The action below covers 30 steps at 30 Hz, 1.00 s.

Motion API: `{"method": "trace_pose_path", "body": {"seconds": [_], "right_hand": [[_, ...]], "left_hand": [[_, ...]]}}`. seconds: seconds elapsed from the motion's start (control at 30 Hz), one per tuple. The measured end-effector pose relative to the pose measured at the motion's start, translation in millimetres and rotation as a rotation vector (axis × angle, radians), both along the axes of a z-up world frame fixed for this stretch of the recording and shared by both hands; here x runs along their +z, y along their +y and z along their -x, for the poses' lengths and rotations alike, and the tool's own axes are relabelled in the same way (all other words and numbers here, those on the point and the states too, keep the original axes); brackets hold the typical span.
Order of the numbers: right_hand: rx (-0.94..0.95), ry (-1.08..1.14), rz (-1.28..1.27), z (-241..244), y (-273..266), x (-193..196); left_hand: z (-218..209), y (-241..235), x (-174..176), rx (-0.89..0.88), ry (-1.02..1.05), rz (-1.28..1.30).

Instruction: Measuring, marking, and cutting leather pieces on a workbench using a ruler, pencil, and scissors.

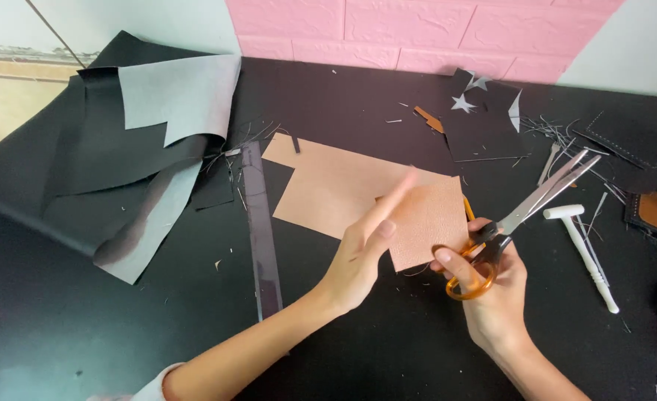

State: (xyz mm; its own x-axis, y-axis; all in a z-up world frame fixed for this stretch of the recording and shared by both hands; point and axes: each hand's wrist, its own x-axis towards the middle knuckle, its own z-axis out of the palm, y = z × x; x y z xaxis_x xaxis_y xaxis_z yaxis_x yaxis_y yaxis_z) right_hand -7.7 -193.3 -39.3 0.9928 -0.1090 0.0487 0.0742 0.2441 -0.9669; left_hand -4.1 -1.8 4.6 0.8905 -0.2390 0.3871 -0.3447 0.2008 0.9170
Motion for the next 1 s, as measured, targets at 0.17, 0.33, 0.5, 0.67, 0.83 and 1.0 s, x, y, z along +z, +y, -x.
{"method": "trace_pose_path", "body": {"seconds": [0.17, 0.33, 0.5, 0.67, 0.83, 1.0], "right_hand": [[-0.095, 0.016, -0.051, -3.4, -0.5, -1.3], [-0.073, 0.053, 0.097, -13.1, -3.7, -13.3], [-0.092, 0.041, 0.123, -24.3, -8.4, -13.7], [-0.097, 0.021, 0.095, -27.0, -5.2, -10.2], [-0.131, 0.018, 0.082, -29.8, -6.3, -11.8], [-0.148, 0.006, 0.060, -33.0, -6.7, -17.1]], "left_hand": [[-11.2, -1.3, -14.5, -0.022, 0.331, 0.268], [-18.9, -3.5, -36.7, 0.001, 0.508, 0.253], [-42.2, 9.8, -69.1, 0.133, 0.480, 0.075], [-46.1, 7.0, -75.5, 0.149, 0.573, 0.193], [-42.9, 1.5, -83.2, 0.124, 0.581, 0.262], [-41.6, 5.7, -77.5, 0.098, 0.615, 0.253]]}}
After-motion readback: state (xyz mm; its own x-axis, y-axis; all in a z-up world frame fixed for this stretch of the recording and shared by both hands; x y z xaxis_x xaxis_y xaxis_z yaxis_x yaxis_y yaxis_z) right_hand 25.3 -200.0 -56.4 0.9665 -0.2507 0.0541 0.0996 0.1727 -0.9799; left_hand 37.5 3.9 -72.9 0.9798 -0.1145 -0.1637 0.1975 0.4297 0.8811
